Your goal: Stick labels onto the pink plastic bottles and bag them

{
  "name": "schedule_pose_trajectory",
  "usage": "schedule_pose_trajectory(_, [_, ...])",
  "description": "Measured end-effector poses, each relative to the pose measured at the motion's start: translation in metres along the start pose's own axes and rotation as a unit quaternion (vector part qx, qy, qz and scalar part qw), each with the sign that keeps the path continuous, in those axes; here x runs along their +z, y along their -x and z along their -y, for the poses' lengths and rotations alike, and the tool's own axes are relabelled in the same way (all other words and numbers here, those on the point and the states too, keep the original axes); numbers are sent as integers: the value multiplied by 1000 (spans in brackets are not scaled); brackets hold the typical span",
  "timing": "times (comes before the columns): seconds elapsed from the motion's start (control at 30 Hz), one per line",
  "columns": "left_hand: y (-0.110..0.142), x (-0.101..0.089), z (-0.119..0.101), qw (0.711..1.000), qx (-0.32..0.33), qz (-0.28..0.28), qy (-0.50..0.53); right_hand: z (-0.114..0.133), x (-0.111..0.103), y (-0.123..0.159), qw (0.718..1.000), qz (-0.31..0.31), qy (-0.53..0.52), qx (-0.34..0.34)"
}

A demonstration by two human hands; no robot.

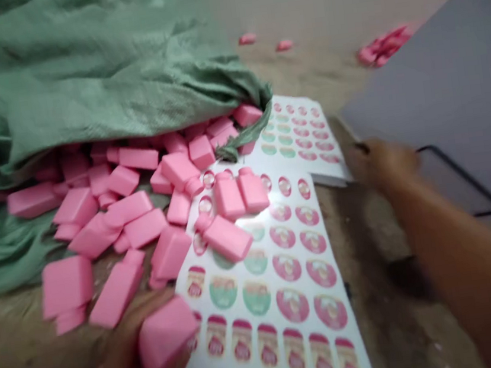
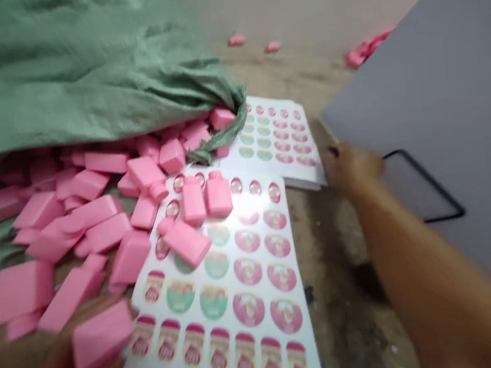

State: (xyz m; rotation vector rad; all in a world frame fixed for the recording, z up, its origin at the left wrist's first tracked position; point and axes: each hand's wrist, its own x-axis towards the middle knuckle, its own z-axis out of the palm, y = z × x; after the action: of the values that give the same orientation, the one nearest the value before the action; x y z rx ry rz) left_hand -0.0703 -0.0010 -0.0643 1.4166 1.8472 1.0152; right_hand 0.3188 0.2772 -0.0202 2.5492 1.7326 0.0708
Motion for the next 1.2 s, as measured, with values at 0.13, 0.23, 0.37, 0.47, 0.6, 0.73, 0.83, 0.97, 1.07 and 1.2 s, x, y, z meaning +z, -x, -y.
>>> schedule_pose_trajectory(0.13, [14,-21,-14,997,-28,9,76,7,-31,55,993,-23,-117,-7])
schedule_pose_trajectory(0.23, [11,-17,-20,990,-20,-4,139,11,-46,126,954,-12,-290,-81])
schedule_pose_trajectory(0.37, [13,-10,-19,971,-43,9,235,20,-40,234,886,52,-424,-180])
schedule_pose_trajectory(0.47, [21,-7,-17,951,-66,23,300,23,-19,291,864,68,-451,-214])
schedule_pose_trajectory(0.6, [27,-6,-21,957,-54,39,282,21,5,310,866,63,-444,-221])
schedule_pose_trajectory(0.73, [27,-12,-30,978,-30,71,191,15,8,297,867,48,-434,-241])
schedule_pose_trajectory(0.83, [23,-20,-39,986,-8,92,142,13,3,296,873,55,-407,-263])
schedule_pose_trajectory(0.97, [15,-21,-59,991,32,56,117,17,4,310,894,19,-352,-277])
schedule_pose_trajectory(1.07, [9,-6,-73,967,-11,131,218,17,9,318,905,0,-322,-279])
schedule_pose_trajectory(1.2, [3,22,-83,875,-131,243,399,11,13,320,925,-31,-281,-254])
